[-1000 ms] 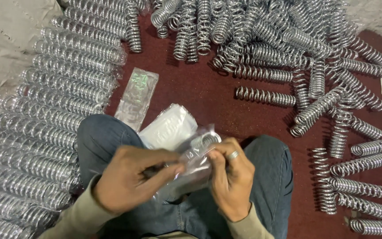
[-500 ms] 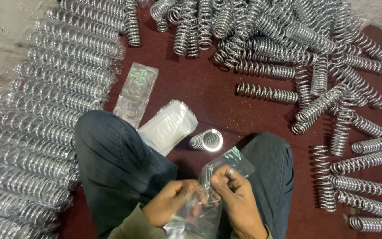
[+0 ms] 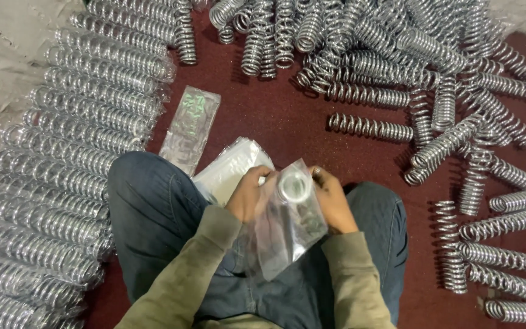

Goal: The person picks up metal springs one by one from a pile on the floor and places each spring into a small individual plastic bag.

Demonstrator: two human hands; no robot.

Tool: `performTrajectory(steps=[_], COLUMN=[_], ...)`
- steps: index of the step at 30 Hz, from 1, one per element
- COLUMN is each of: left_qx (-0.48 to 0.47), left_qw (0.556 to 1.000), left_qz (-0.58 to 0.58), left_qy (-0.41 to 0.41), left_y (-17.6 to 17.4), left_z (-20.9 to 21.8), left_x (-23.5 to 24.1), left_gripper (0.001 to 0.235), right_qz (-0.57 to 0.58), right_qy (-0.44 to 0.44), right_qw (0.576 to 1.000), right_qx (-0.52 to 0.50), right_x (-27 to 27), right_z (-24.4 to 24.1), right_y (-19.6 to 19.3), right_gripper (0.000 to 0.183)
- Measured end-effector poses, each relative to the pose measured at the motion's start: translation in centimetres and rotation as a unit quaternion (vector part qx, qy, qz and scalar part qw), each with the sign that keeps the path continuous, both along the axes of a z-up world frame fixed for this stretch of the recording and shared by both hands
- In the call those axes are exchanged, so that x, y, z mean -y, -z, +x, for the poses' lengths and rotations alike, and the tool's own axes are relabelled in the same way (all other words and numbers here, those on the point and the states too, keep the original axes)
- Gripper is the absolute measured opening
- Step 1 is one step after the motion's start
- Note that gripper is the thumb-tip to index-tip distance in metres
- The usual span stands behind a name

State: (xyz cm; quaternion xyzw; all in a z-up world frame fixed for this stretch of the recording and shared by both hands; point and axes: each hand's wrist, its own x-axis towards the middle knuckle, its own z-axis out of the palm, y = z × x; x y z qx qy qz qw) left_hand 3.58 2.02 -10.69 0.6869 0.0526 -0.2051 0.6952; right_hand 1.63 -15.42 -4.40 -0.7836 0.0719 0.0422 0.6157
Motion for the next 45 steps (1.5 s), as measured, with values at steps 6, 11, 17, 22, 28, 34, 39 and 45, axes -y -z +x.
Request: performTrajectory(steps=[6,11,17,22,28,34,39,45], left_qx=[0.131,0.06,0.125,0.078,0.133,0.331,0.506,0.464], left_qw=[0.945,0.937,0.943,0.948,0.898,0.915,0.825,0.884], left_qz=[0.301,0.344,0.279,0.268,0.338,0.205,0.249,0.061], left_qy=[0.002,0.01,0.129,0.155,0.247,0.104,0.027,-0.024], left_y=[19.1,7.5,0.7,6.7,1.3,-2.8,-6.1,-5.6], left_z=[-0.7,-0.7,-4.4,-2.7,-1.7,-6.8,-3.8,-4.9], left_x=[0.9,1.4,0.9,1.2,0.4,-1.3,-0.1,3.0], left_gripper=[0.039,0.017,0.057,0.074,0.075,0.074,0.061,0.013], right_qz=[-0.162,-0.393,-0.195,-0.208,-0.233,-0.303,-0.368,-0.36], right_qy=[-0.116,-0.14,0.057,0.007,-0.083,-0.11,-0.139,0.041], right_qw=[0.98,0.907,0.974,0.978,0.958,0.924,0.829,0.864], right_qx=[0.011,0.053,0.099,-0.014,-0.143,0.205,0.398,0.349], right_x=[1.1,2.0,-0.9,-1.3,-3.6,-1.1,-2.4,-1.5], right_z=[0.7,0.8,-4.2,-3.7,-4.2,-4.8,-4.4,-6.2], right_y=[11.3,16.9,12.0,12.4,4.7,-3.9,-7.4,-6.6], right_gripper=[0.03,0.046,0.058,0.07,0.099,0.033,0.018,0.018])
